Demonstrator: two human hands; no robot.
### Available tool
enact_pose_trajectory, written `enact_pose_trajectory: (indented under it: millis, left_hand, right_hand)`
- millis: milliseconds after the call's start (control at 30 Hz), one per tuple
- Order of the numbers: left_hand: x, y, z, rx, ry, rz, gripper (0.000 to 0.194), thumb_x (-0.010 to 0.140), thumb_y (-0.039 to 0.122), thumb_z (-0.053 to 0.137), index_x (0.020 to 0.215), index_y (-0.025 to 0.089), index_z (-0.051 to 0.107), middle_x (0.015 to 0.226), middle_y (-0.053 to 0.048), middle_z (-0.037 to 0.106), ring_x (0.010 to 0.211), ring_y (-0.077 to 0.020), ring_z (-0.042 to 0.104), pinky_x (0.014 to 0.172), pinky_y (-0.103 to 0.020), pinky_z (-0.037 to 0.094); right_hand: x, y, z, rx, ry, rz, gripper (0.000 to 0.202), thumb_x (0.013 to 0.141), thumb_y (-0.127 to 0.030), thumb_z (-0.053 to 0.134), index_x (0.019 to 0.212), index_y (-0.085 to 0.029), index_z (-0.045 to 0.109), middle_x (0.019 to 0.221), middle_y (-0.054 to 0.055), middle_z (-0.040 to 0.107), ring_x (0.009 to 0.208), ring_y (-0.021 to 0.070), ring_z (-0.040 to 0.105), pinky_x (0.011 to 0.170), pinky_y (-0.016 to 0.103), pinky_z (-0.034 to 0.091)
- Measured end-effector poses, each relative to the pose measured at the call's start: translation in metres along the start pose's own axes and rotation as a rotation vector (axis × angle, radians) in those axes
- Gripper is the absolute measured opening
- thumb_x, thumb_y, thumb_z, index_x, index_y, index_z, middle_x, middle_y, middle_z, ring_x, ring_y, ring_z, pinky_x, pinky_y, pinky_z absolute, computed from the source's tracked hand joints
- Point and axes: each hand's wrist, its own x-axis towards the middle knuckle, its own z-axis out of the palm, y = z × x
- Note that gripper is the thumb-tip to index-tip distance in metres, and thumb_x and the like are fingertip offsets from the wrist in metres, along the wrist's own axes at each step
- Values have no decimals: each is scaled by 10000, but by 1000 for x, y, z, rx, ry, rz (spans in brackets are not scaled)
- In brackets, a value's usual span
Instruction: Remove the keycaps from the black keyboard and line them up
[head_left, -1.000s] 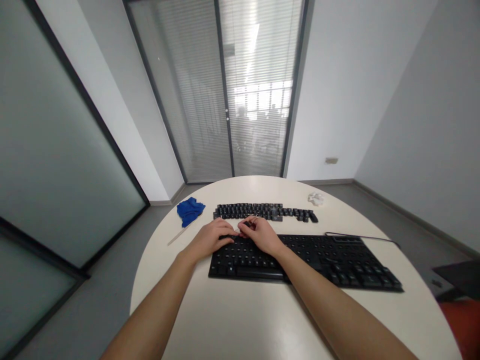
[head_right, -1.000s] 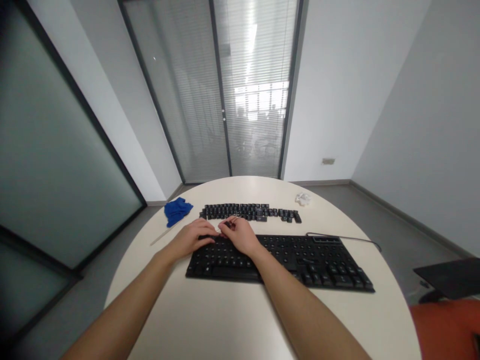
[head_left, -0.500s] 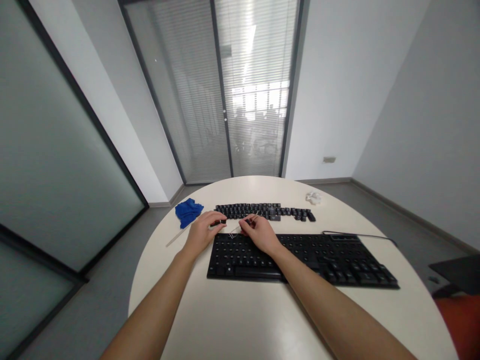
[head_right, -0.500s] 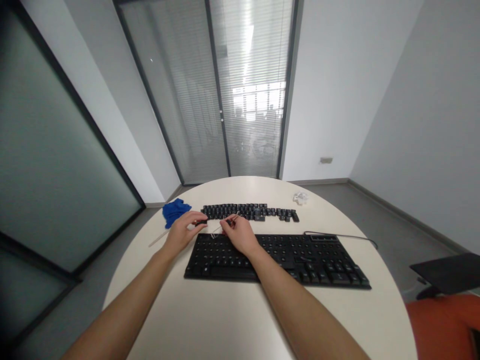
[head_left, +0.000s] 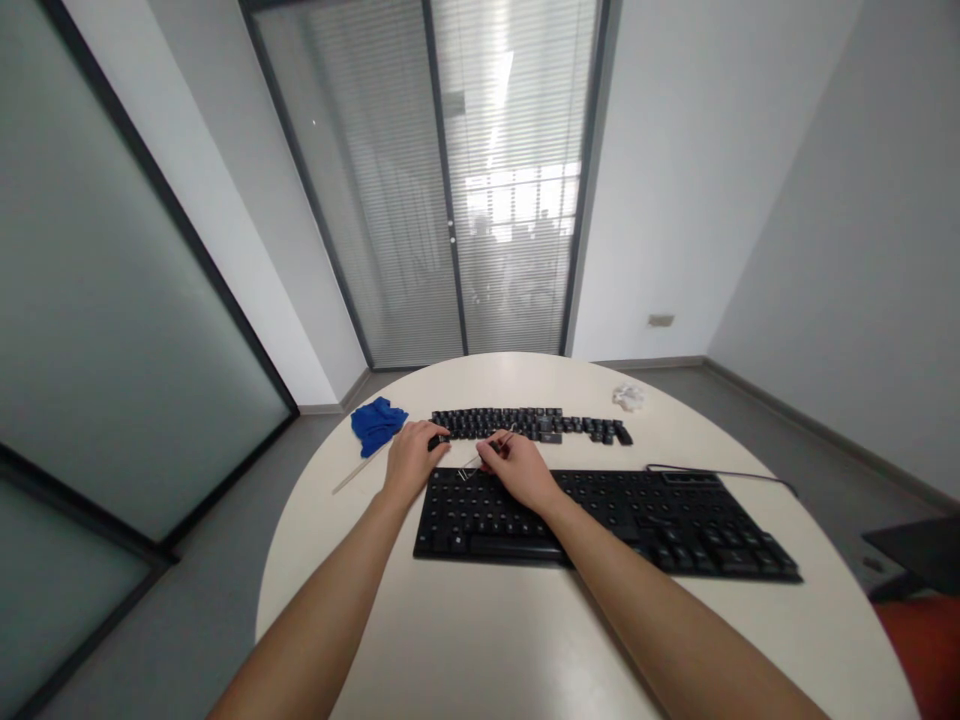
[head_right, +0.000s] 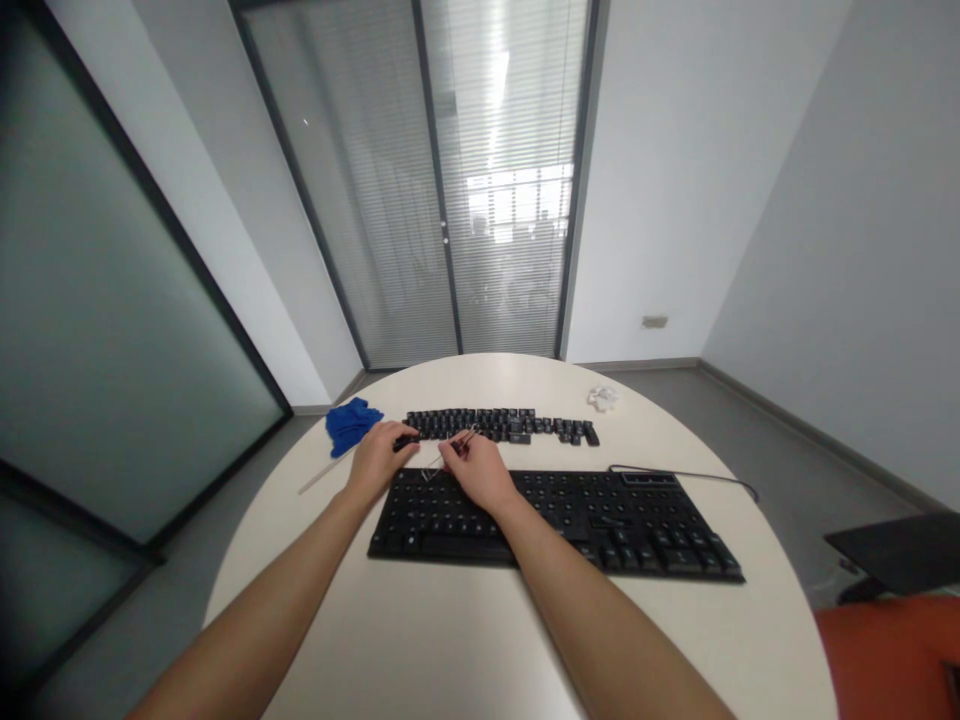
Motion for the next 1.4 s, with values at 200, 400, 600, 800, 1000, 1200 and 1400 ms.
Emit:
enact_pose_trajectory:
  millis: [200,400,600,800,1000,1200,1400]
  left_hand:
    - [1,-7,2,33,-33,-30,194,805,296,700,989,235,714,1013,-50,714,1011,-269,576,911,-386,425]
    - [3,-7,1,46,-53,-39,193,788,312,715,966,240,728,994,-50,728,1004,-289,583,887,-401,424]
    - [1,-6,-1,36,-59,-43,259,776,310,728,1023,233,707,1036,-54,719,1025,-285,588,910,-396,430]
    - [-7,-15,-8,43,-20,-59,321,791,313,711,1097,228,666,1107,-61,694,1043,-275,598,907,-368,450]
    - [-15,-29,-11,70,-58,-190,276,843,336,656,1093,220,669,1067,-47,713,990,-240,624,834,-313,466]
    - [-13,-27,-8,65,-55,-187,224,838,287,658,1055,239,685,1022,-34,720,942,-231,641,815,-313,471]
    - [-12,-22,-8,49,-34,-160,242,818,210,668,1059,220,671,1067,-42,709,965,-226,639,860,-318,469]
  right_hand:
    - [0,2,1,-1,0,2,323,891,-453,544,828,-158,659,684,45,686,622,170,621,611,269,456]
    - [0,-1,0,-9,1,-2,308,891,-435,543,814,-160,657,687,45,686,630,171,621,620,270,455]
    - [-1,-3,-1,-4,-9,-7,304,891,-433,544,809,-162,654,687,43,684,629,170,619,622,269,452]
    - [-2,-4,-1,-11,-13,-1,299,892,-420,541,800,-159,656,678,39,682,627,166,616,625,267,451]
    - [-1,-3,-1,-18,-12,6,283,883,-408,552,792,-160,653,667,33,678,614,163,611,609,265,446]
    - [-1,-2,0,-14,-19,12,280,884,-411,551,807,-162,652,677,34,679,624,165,615,624,271,454]
    - [-3,-16,-5,-50,-70,-14,255,887,-375,550,810,-157,660,692,33,678,634,156,603,633,267,444]
